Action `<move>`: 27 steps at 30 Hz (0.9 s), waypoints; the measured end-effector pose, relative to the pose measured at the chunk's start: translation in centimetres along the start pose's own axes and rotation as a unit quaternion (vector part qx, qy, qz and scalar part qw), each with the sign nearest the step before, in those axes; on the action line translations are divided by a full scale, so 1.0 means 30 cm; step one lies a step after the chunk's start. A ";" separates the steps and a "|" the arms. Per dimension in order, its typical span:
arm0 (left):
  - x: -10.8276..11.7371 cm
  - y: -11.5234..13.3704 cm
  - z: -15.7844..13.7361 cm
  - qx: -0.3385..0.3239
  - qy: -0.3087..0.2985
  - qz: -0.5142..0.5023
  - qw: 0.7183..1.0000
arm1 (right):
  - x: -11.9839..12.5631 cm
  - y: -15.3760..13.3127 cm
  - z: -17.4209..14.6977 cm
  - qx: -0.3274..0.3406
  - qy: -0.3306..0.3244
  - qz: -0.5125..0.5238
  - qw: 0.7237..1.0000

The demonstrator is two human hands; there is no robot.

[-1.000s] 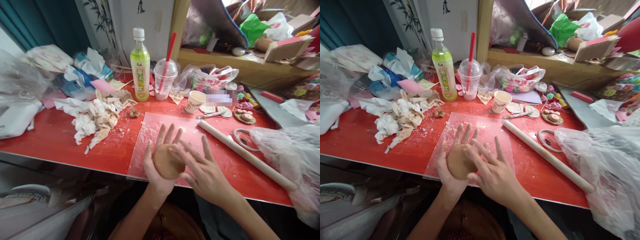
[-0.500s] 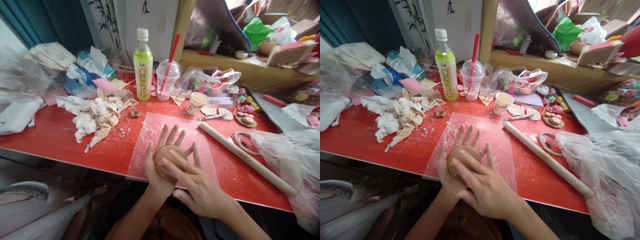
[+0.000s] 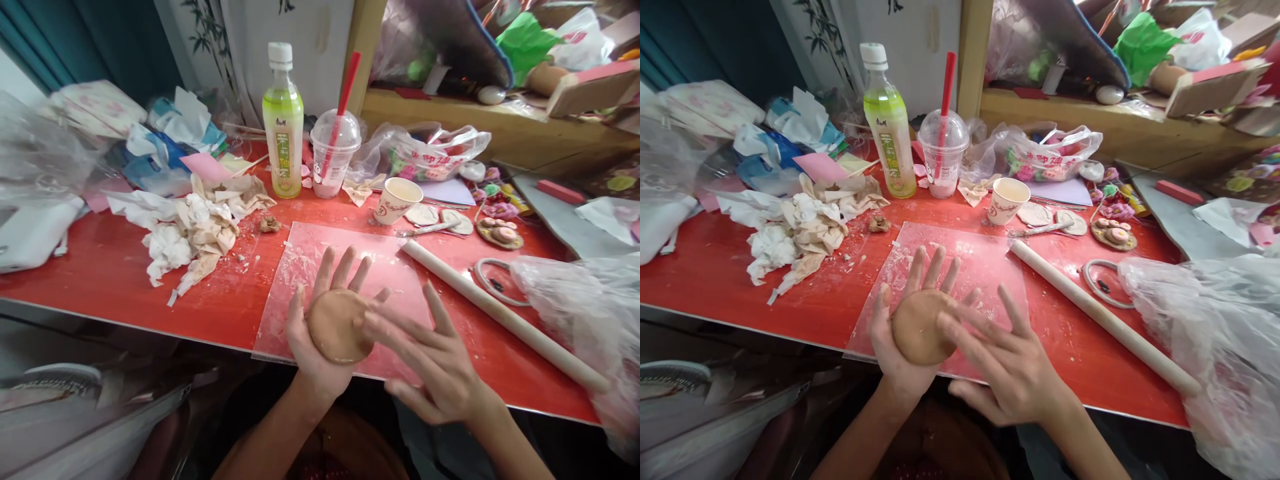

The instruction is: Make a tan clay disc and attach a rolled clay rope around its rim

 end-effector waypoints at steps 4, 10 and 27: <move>0.001 -0.003 0.002 0.001 0.003 0.015 1.000 | -0.028 -0.005 0.032 -0.010 -0.027 -0.019 0.999; 0.003 0.000 0.002 0.001 0.004 0.021 1.000 | -0.018 -0.028 -0.011 0.001 0.031 0.013 0.999; 0.005 0.000 0.000 0.006 0.014 0.038 0.999 | -0.052 -0.011 -0.005 -0.033 0.020 0.003 0.999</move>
Point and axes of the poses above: each hand's wrist, its own z-axis towards the middle knuckle, its own x-axis out of the back of the hand, y = z × x, the point moved 5 cm from there along z, towards the middle knuckle, and after that the axes turned 7 degrees about z, right-handed, at the moved point
